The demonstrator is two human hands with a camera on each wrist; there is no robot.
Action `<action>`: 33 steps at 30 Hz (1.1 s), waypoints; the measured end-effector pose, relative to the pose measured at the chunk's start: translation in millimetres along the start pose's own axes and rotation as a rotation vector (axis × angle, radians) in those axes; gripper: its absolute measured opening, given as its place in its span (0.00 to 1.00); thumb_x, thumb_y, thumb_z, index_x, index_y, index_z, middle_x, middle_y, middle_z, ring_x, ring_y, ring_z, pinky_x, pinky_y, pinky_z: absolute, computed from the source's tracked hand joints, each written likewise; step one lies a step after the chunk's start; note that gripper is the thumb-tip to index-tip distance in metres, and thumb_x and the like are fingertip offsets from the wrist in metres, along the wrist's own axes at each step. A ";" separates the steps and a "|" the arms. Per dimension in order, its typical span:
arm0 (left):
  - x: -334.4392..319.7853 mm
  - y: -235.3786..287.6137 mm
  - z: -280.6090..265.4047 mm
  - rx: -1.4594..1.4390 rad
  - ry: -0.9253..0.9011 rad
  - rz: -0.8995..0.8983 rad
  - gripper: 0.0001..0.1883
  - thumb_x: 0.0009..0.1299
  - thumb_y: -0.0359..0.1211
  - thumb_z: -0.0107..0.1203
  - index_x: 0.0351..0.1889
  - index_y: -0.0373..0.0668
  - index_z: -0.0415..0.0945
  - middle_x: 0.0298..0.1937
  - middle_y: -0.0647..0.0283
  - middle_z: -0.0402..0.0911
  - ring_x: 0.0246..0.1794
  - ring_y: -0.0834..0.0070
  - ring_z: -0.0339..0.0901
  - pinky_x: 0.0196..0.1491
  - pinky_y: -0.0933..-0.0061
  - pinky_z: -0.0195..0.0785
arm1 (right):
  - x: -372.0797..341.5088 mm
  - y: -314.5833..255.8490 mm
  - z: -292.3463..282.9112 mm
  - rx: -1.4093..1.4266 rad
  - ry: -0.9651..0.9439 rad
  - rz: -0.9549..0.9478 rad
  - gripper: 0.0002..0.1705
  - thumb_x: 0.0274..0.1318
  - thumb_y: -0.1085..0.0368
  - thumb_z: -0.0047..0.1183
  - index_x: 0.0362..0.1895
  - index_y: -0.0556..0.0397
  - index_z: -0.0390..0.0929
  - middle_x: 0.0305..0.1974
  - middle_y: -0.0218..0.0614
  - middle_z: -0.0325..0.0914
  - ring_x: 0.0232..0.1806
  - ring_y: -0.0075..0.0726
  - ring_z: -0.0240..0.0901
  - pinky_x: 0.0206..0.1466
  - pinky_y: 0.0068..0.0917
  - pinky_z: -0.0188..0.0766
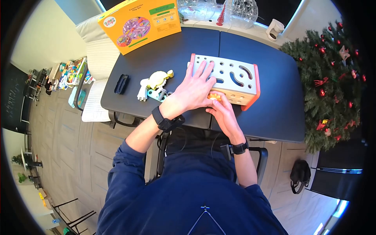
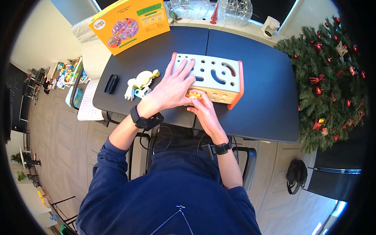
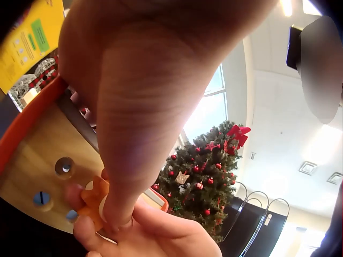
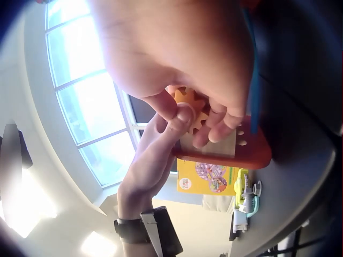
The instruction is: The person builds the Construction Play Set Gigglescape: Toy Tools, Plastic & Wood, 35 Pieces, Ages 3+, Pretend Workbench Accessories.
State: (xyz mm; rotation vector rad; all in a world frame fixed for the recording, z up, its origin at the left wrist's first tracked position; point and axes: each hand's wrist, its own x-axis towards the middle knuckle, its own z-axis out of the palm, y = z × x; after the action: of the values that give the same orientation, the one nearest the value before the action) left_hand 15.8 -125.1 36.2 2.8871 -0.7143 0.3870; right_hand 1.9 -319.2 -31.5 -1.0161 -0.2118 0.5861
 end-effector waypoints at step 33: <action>-3.2 3.0 11.3 -0.017 0.121 0.003 0.35 0.63 0.56 0.69 0.51 0.33 0.78 0.78 0.37 0.65 0.84 0.40 0.56 0.86 0.27 0.26 | -15.5 15.8 8.9 0.189 0.128 -0.045 0.21 0.83 0.60 0.49 0.74 0.43 0.68 0.68 0.36 0.75 0.65 0.34 0.76 0.66 0.40 0.71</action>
State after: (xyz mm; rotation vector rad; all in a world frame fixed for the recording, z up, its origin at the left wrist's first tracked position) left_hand 14.1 -128.6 24.7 2.8182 -0.6983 0.5475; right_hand -20.4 -315.0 -38.7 -0.8601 -0.0640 0.4886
